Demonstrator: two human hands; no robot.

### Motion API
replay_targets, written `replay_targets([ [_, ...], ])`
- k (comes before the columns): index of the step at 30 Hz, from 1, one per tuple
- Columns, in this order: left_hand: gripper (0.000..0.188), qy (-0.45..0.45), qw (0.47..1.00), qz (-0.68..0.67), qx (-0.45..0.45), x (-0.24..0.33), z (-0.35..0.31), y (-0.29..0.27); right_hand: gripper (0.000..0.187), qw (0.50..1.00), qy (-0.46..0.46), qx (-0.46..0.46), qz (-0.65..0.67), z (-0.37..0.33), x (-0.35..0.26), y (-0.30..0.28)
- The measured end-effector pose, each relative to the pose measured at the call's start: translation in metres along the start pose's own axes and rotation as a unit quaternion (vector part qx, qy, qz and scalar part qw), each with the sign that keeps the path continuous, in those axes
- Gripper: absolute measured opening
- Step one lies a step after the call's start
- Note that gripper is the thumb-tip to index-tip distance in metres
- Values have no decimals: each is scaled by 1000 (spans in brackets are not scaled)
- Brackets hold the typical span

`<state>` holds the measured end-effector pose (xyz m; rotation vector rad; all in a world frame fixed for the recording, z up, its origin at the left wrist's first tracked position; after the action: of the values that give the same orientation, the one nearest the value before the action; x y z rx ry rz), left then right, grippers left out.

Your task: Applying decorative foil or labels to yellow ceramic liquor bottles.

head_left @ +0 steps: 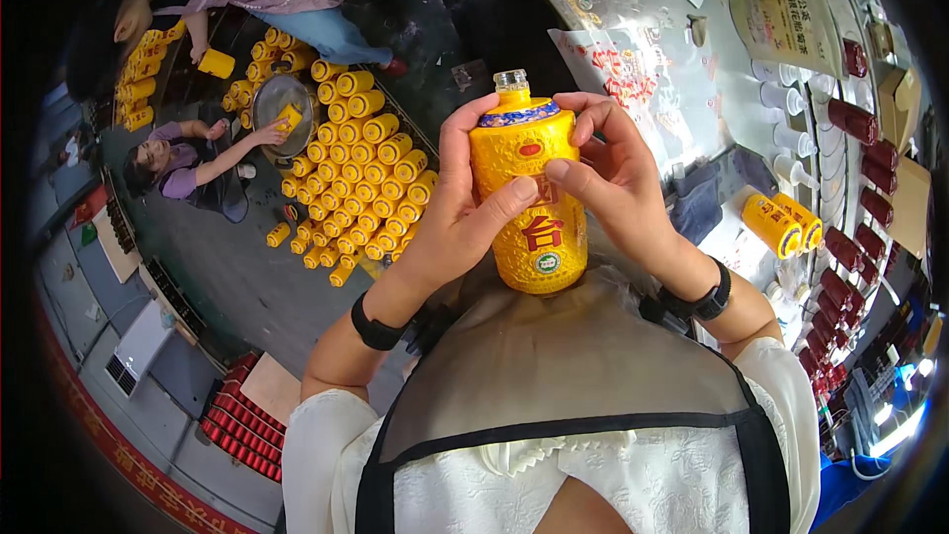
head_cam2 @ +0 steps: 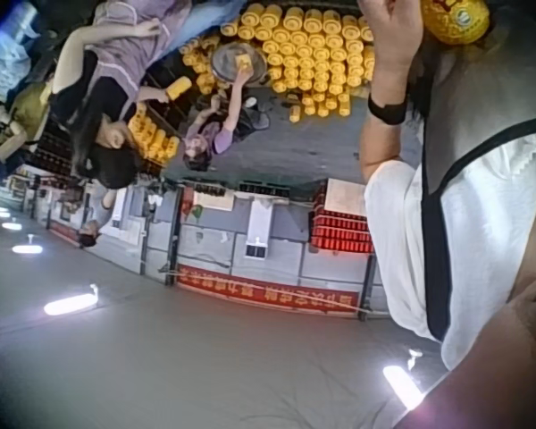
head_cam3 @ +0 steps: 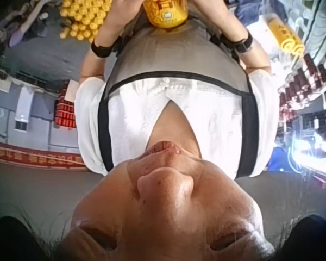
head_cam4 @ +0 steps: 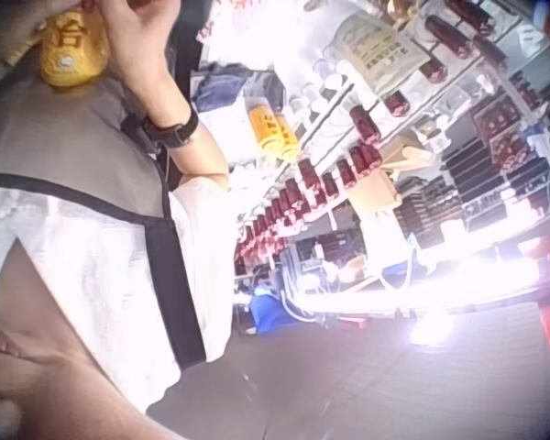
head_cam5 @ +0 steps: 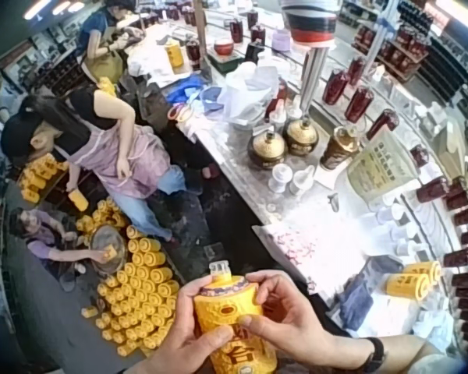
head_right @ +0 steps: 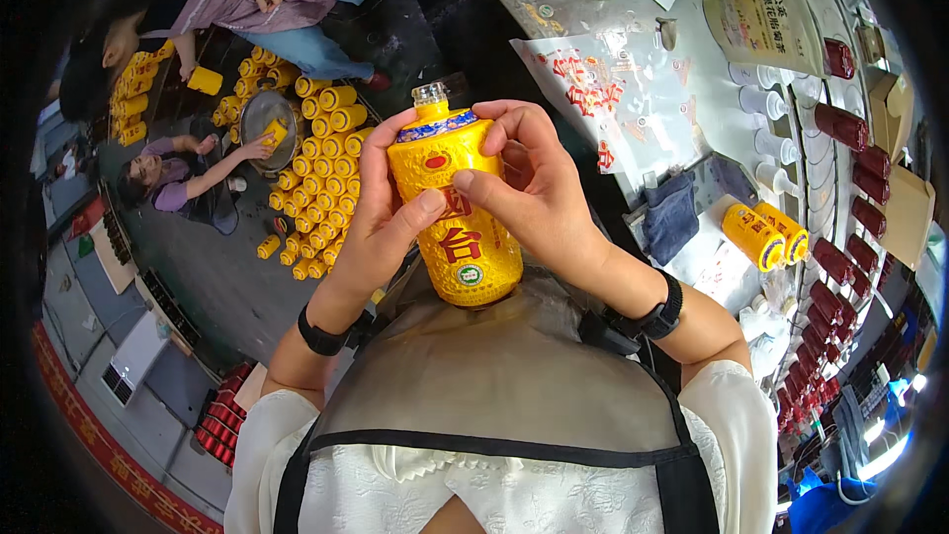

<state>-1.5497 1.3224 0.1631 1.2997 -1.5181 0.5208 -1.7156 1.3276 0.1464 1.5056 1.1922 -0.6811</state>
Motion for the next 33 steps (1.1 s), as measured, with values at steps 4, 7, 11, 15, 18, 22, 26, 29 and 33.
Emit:
replay_targets([
  [4, 64, -5, 1000, -17, -3, -2, 1, -2, 28, 1000, 6, -6, 18, 2, 2, 0],
  [7, 64, -2, 1000, -4, 4, -2, 1, -4, 25, 999, 16, -10, 41, 2, 4, -2],
  [11, 65, -7, 1000, -23, 9, -2, 3, -5, 27, 998, 16, -30, 51, 2, 2, -1],
  [15, 67, 1, 999, 28, 36, -1, 5, -3, 37, 999, 4, -47, 15, 0, 1, 1],
  [18, 67, 15, 994, 89, 58, 2, 6, -3, 41, 998, -29, -45, -15, 2, 3, 1],
  [22, 64, 8, 993, 95, 72, 4, 6, -1, 40, 999, -9, -43, -21, 2, 4, 0],
  [26, 62, 15, 993, 92, 71, 5, 6, 0, 40, 999, -17, -33, -30, 4, 6, 0],
  [29, 59, -22, 997, 18, 66, 4, 6, -1, 40, 999, -6, -29, -19, 5, 6, 0],
  [33, 58, 4, 998, 48, 33, 1, 7, -10, 40, 1000, 3, -28, 0, 6, 5, 1],
])
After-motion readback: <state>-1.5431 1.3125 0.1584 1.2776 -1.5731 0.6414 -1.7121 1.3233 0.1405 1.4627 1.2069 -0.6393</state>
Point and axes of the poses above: each hand's wrist, its own z-axis towards the middle knuckle, its own y-axis out of the palm, x = y × z, the point moved 3 cm from there along z, towards the middle knuckle, and after that the axes turned 3 degrees about -y, right-handed, at the moved point
